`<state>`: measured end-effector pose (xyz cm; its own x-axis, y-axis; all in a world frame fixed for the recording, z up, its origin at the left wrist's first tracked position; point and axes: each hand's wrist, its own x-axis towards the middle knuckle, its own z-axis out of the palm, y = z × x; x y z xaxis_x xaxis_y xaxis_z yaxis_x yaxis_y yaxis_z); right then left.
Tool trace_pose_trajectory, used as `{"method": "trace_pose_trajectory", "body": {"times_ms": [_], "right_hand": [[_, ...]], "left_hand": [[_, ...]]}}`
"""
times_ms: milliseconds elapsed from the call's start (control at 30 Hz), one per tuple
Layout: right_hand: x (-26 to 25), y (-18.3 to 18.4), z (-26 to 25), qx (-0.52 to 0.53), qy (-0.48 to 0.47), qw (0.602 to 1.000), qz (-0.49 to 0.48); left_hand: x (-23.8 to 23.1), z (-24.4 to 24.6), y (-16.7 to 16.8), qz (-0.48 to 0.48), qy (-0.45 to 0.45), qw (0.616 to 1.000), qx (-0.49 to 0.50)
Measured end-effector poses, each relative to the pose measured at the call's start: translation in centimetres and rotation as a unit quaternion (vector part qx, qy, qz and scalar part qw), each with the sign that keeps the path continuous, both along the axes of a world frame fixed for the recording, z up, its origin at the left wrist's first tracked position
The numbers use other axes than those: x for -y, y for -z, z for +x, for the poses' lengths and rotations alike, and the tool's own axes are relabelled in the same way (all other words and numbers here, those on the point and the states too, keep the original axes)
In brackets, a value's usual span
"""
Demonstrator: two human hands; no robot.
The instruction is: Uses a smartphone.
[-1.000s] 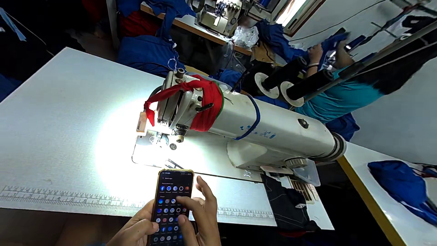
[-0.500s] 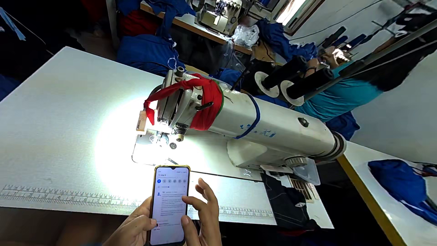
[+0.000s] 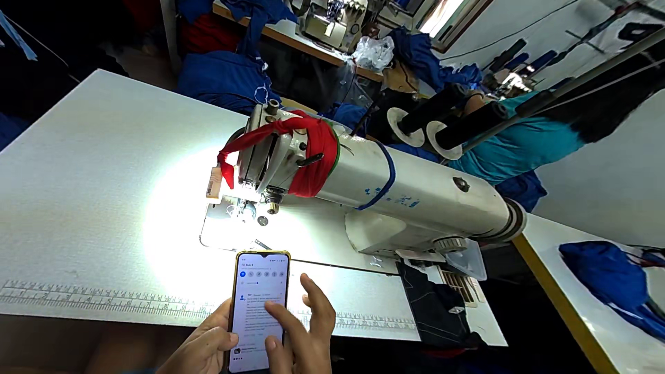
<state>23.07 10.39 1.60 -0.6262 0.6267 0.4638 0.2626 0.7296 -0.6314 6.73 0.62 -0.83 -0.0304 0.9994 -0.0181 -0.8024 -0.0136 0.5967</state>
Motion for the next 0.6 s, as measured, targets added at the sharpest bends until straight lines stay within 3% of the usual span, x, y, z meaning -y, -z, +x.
{"method": "trace_pose_trajectory", "body": {"times_ms": [233,600], "right_hand": [[0.5,1.0,-0.2,0.060,-0.034,0.994,0.080],[-2.1,0.3,2.7,0.020,0.067,0.995,0.070]], "left_hand": [[0.0,0.2,-0.3,-0.005,-0.011,1.000,0.008],[0.0,-0.3,0.3,0.004,0.012,1.000,0.008]]}}
